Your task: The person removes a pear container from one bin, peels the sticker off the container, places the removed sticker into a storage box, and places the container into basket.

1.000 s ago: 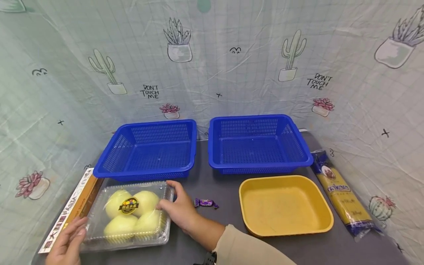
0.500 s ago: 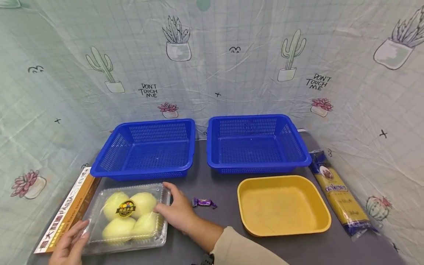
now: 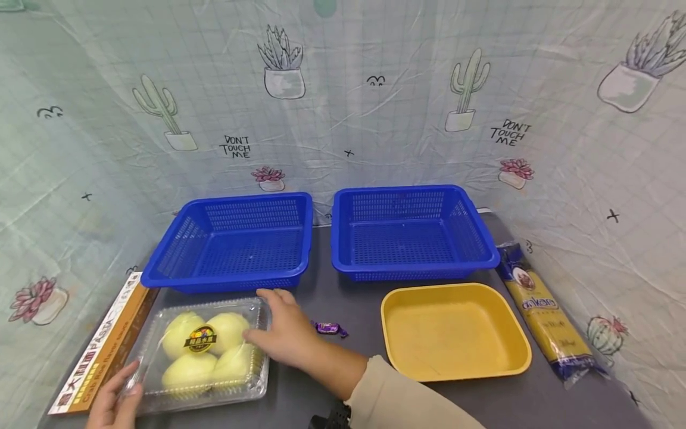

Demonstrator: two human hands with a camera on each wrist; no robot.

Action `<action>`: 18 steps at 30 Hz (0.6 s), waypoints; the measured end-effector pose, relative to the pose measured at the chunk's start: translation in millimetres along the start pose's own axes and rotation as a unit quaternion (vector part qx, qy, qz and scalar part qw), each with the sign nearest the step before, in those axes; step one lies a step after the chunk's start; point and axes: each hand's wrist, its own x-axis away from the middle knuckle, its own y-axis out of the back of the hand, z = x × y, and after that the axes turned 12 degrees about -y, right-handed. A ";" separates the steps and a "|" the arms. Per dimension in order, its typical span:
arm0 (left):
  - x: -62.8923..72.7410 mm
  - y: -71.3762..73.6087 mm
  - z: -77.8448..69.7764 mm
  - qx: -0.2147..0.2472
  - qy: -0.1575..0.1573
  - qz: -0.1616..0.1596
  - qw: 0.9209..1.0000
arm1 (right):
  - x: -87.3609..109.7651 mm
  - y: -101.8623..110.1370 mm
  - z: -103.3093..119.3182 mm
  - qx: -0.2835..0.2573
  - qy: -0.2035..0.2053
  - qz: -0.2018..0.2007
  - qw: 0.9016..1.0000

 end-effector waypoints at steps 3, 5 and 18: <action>-0.4 -1.2 3.3 -0.017 -0.039 0.001 0.999 | 3.6 7.0 13.9 0.078 0.019 -0.016 0.997; 0.1 0.4 5.6 -0.045 -0.051 0.000 0.998 | 5.9 8.9 23.7 0.139 0.030 -0.022 0.990; -4.2 8.2 10.4 0.028 0.163 0.055 0.985 | 3.2 1.8 53.4 0.342 0.118 -0.011 0.932</action>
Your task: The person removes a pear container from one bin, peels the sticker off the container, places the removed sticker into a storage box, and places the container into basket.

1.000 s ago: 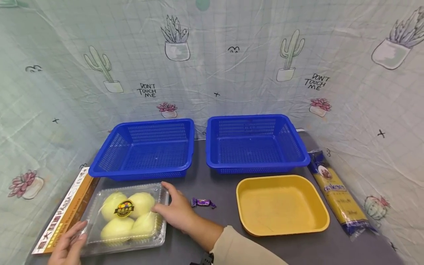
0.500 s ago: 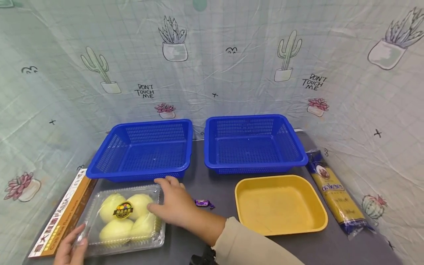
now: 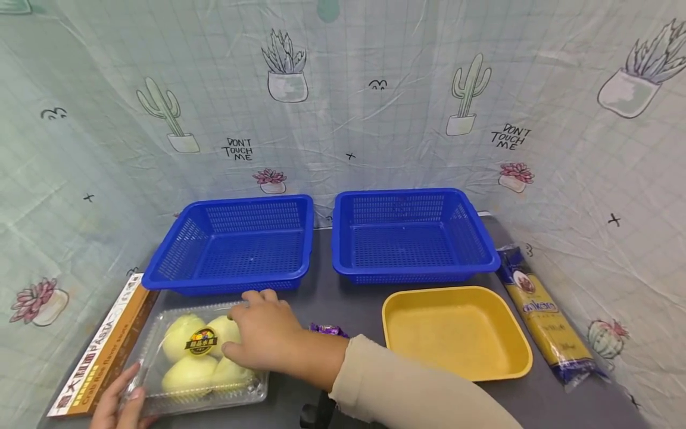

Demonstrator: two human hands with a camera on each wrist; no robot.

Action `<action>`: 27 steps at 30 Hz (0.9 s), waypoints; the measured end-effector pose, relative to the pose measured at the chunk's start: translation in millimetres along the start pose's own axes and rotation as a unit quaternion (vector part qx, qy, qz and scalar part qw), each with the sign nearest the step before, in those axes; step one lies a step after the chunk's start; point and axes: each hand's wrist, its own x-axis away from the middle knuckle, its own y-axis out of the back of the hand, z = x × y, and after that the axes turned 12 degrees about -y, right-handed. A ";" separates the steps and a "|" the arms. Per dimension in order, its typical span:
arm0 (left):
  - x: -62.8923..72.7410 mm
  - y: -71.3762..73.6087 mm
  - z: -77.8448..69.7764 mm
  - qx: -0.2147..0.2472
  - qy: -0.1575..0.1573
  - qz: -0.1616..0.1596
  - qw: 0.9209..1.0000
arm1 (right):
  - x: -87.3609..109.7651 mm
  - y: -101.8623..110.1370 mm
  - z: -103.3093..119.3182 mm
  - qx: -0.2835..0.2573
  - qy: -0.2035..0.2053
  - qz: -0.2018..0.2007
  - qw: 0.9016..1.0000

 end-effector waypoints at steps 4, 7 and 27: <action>-1.4 0.8 1.9 0.065 0.042 -0.017 0.997 | -5.7 3.2 6.4 0.028 0.014 0.011 0.999; -0.9 -1.1 -0.7 0.058 0.049 -0.029 0.997 | -10.1 3.6 13.7 0.051 0.018 0.019 0.998; -9.1 5.8 -3.4 0.066 0.106 0.011 0.992 | -28.6 -7.0 32.9 0.121 0.023 0.028 0.992</action>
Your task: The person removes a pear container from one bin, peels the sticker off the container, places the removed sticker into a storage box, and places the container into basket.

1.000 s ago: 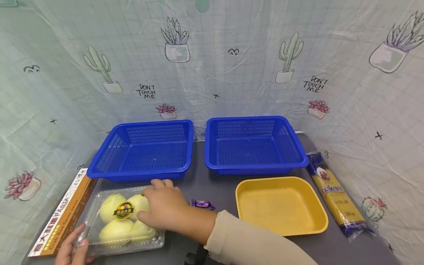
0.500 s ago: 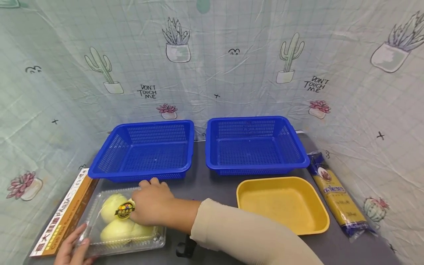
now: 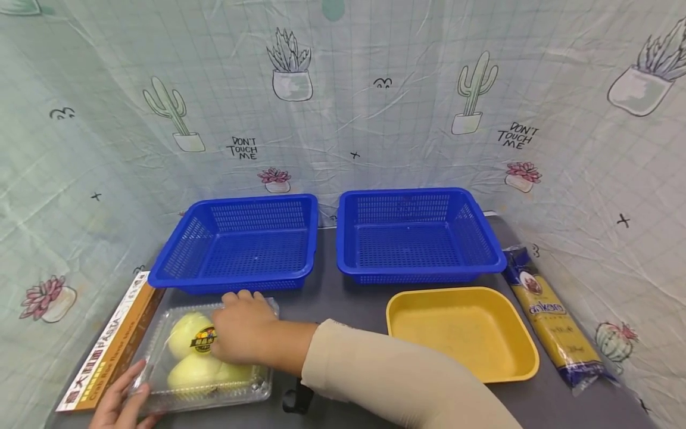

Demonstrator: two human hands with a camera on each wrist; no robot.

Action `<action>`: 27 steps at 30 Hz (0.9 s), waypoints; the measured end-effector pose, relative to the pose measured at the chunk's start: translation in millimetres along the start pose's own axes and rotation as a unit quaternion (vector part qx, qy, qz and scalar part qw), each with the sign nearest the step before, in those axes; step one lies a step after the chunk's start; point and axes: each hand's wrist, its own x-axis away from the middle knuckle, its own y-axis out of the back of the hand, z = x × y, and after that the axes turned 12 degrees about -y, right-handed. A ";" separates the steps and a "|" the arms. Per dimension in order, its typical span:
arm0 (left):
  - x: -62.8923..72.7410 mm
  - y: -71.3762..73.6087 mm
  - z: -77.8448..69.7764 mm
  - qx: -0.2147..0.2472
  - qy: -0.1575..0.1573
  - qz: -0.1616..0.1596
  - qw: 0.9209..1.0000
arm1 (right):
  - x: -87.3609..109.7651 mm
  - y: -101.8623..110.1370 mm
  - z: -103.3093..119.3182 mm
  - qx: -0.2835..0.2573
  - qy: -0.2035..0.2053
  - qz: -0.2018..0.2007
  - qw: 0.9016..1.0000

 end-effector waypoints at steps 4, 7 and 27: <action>1.8 -1.4 0.4 0.007 -0.003 -0.018 1.000 | -1.5 -1.6 4.6 -0.010 -0.002 -0.006 1.000; 3.1 -2.1 1.3 0.021 -0.009 -0.026 0.999 | -1.9 -4.5 6.4 -0.031 0.002 -0.021 0.999; 3.6 -0.2 2.0 0.014 -0.026 0.000 1.000 | -14.0 -30.1 -1.6 -0.284 0.081 -0.080 0.952</action>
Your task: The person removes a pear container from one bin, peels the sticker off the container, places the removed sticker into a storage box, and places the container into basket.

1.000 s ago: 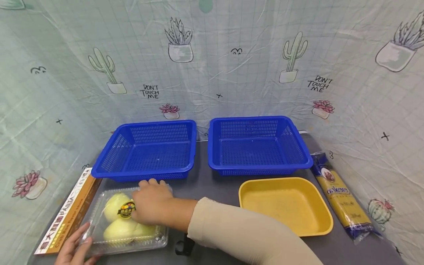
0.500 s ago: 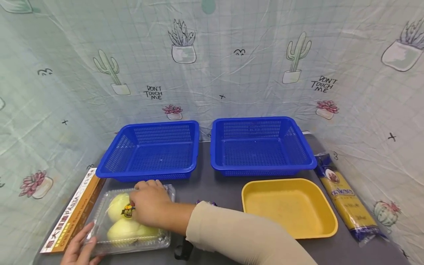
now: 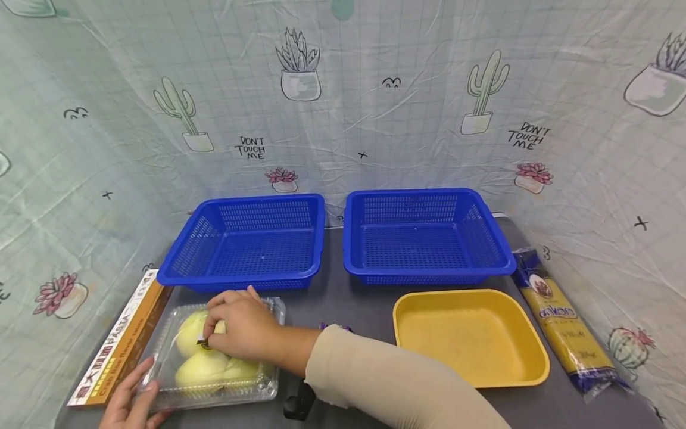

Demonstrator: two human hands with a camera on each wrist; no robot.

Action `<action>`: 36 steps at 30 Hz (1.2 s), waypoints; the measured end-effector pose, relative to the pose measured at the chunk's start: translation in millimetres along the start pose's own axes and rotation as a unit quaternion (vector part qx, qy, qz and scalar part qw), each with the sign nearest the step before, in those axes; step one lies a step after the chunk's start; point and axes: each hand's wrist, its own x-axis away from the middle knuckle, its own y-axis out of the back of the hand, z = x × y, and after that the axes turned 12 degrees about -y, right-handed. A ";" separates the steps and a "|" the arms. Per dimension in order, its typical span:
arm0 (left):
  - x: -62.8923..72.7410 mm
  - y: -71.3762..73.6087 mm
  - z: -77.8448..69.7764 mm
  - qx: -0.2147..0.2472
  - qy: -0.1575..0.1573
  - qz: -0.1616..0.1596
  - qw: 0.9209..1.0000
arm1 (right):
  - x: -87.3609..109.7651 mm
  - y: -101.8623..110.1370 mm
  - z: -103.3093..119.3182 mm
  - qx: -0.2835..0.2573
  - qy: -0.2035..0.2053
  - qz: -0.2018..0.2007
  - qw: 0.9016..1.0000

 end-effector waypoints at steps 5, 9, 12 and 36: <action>-0.3 0.1 0.2 0.002 0.003 0.005 1.000 | 0.4 2.2 -1.0 -0.050 0.031 0.026 0.998; 1.2 -0.9 -3.0 0.015 0.001 0.007 1.000 | 1.6 5.5 -2.8 -0.117 0.039 0.063 0.990; 2.5 -3.7 -7.1 0.021 0.009 -0.004 1.000 | 4.0 9.3 -4.3 -0.188 0.025 0.084 0.978; 2.2 -10.7 -1.7 0.038 -0.013 -0.037 0.999 | 55.2 52.9 -53.3 -0.498 -0.062 0.096 0.860</action>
